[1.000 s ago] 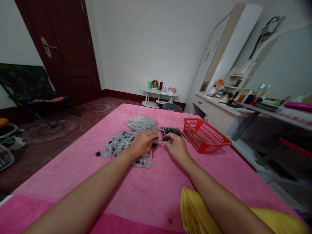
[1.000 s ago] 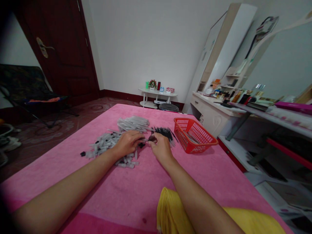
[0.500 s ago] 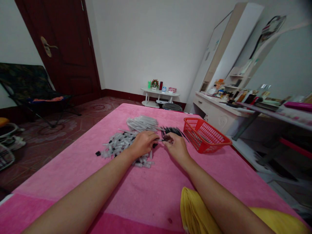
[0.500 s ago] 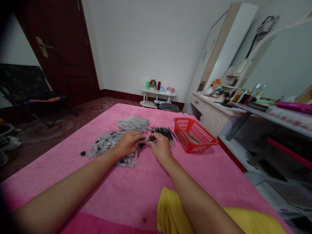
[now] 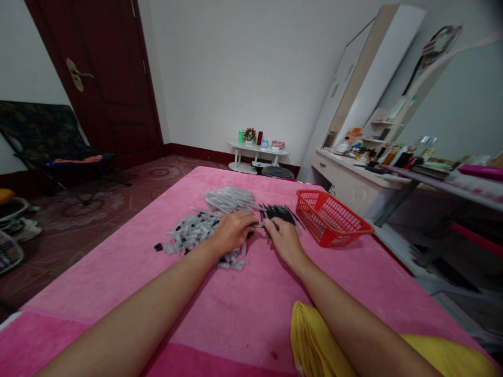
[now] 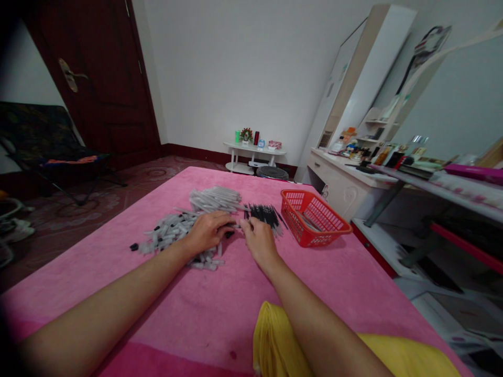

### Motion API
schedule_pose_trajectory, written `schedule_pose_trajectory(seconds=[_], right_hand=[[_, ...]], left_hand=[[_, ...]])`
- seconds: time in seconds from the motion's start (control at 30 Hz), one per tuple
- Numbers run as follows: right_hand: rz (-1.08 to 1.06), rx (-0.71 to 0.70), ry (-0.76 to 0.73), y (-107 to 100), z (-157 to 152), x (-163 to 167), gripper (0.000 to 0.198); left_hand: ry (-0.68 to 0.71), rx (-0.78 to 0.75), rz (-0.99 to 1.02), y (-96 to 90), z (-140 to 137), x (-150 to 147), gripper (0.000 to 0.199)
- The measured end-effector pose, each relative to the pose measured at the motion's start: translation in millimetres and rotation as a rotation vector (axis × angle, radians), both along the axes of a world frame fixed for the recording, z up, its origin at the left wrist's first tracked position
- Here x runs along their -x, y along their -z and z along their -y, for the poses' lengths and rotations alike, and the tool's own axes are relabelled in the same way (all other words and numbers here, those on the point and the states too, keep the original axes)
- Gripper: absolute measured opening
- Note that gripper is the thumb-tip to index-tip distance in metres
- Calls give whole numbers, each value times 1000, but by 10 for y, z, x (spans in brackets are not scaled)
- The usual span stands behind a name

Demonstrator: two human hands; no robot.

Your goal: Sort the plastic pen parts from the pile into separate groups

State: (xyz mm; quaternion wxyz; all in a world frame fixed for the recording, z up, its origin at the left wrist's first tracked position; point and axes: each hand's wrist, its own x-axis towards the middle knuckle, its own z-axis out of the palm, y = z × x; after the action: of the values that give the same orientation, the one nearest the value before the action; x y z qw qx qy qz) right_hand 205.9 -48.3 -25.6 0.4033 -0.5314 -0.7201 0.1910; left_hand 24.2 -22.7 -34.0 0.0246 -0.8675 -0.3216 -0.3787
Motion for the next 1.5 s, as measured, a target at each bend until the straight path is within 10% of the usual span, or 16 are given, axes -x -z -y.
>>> schedule_pose_trajectory(seconds=[1.5], right_hand=[[49, 67, -51, 6, 22, 3, 35]], left_hand=[[31, 15, -36, 38, -25, 24, 16]])
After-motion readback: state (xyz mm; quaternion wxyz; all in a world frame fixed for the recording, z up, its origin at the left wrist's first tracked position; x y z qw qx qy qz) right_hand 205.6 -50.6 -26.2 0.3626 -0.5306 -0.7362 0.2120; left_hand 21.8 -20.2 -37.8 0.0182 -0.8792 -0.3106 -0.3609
